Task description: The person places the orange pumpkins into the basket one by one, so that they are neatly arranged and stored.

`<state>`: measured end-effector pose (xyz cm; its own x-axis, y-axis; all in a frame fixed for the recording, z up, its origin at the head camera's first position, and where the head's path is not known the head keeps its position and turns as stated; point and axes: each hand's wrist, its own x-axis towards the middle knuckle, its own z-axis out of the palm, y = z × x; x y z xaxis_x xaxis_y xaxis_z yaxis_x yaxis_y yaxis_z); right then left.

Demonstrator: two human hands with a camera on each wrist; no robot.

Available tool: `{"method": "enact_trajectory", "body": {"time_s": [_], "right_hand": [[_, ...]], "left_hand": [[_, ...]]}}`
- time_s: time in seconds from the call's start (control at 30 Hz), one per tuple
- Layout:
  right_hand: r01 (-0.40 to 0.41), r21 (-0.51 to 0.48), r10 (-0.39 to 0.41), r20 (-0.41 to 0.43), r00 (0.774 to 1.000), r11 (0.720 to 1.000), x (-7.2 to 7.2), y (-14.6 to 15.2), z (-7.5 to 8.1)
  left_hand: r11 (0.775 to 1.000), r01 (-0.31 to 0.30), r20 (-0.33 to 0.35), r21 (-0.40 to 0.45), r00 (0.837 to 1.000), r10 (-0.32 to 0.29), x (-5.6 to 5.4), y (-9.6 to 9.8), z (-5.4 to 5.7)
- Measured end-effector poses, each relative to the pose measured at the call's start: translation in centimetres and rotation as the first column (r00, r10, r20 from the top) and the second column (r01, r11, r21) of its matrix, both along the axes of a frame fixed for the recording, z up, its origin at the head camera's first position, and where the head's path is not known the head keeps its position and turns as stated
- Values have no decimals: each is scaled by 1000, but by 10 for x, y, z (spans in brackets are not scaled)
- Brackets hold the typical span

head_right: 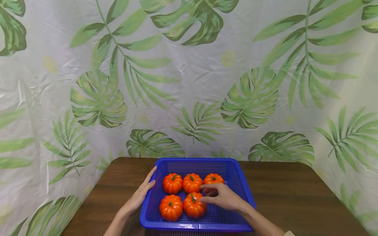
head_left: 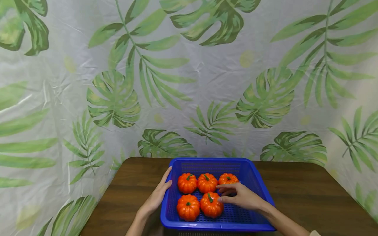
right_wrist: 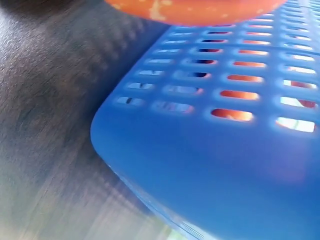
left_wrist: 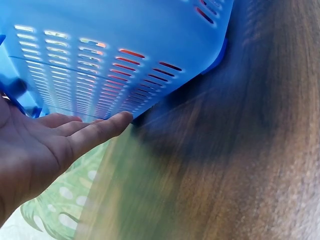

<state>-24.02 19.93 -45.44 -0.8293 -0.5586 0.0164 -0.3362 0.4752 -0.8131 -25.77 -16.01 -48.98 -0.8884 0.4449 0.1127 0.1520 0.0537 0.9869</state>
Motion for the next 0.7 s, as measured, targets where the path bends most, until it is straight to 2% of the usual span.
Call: {"method": "enact_trajectory", "body": {"time_s": [0.23,0.57,0.7], "right_hand": [[59,23,-56,-109,992,998,10,8,9],[83,16,-79,-148,986,996,41,35,20],[70,-5,-69,-202,977,998,52,46,20]], "left_hand": [[1000,2,4,3,1000,-2,0,1,0],[1000,6,4,-1,1000,-6,1,1,0],[1000,15,7,-3,1000,-15,1,0,1]]}}
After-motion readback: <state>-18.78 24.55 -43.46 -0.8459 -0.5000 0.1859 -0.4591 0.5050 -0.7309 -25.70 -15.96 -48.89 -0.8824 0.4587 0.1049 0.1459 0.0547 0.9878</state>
